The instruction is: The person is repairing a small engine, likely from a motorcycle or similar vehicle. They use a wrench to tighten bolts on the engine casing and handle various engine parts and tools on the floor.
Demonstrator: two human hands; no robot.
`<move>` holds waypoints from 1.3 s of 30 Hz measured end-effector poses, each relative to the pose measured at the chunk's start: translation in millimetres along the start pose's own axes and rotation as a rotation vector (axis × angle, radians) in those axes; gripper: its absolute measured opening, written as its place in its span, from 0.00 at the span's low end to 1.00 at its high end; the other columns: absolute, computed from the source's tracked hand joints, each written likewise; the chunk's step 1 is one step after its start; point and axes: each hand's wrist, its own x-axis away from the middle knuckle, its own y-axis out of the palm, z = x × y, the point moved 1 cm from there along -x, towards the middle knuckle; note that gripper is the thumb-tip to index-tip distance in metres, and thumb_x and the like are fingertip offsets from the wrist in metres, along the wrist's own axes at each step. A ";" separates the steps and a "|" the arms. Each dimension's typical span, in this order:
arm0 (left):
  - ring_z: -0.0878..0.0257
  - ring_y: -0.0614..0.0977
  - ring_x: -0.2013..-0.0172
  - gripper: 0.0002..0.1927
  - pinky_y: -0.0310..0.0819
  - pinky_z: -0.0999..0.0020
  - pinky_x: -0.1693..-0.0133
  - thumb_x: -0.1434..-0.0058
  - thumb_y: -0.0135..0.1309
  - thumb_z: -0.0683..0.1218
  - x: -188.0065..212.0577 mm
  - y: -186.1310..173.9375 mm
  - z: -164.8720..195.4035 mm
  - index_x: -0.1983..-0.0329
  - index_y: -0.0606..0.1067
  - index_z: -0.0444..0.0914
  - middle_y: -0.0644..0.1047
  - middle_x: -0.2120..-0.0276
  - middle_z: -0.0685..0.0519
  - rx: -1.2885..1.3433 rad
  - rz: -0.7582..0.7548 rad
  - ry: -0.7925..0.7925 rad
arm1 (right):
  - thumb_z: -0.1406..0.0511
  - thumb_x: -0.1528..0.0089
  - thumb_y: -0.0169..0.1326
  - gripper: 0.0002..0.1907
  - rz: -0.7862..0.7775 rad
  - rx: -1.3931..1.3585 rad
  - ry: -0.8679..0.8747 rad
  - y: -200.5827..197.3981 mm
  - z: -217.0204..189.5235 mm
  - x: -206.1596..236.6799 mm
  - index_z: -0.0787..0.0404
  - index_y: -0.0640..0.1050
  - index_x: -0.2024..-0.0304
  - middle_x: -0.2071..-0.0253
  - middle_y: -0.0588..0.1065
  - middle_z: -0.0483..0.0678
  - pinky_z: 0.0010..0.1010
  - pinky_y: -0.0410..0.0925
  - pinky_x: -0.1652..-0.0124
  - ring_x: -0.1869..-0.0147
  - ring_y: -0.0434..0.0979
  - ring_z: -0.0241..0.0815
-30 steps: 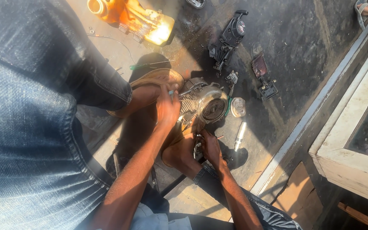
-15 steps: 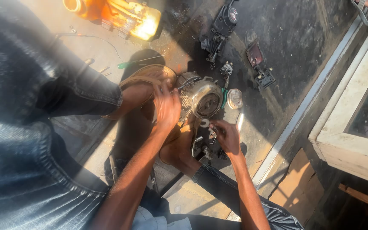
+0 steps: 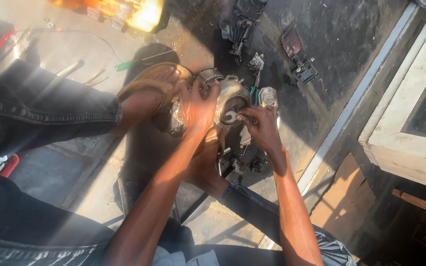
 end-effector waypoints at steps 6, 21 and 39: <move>0.44 0.76 0.43 0.31 0.70 0.47 0.43 0.38 0.51 0.67 -20.8 2.3 6.8 0.52 0.81 0.37 0.77 0.48 0.42 -0.028 -0.171 -0.043 | 0.59 0.41 0.66 0.15 -0.082 -0.008 0.255 1.9 0.8 -13.9 0.64 0.85 0.59 0.76 0.79 0.56 0.43 0.67 0.69 0.75 0.77 0.50; 0.56 0.83 0.72 0.15 0.73 0.60 0.62 0.35 0.56 0.53 -28.2 -6.0 16.2 0.67 0.84 0.37 0.83 0.71 0.50 0.162 -0.106 0.198 | 0.54 0.40 0.65 0.20 0.258 -0.327 0.518 30.5 -22.2 23.3 0.66 0.84 0.67 0.79 0.78 0.46 0.37 0.56 0.75 0.79 0.69 0.36; 0.56 0.79 0.75 0.15 0.70 0.59 0.60 0.35 0.60 0.51 -36.9 4.9 34.0 0.71 0.83 0.34 0.80 0.78 0.47 0.068 -0.110 0.293 | 0.48 0.28 0.43 0.18 0.372 -1.754 0.985 89.5 -130.7 -1.7 0.49 0.74 0.64 0.76 0.65 0.35 0.23 0.59 0.75 0.74 0.63 0.31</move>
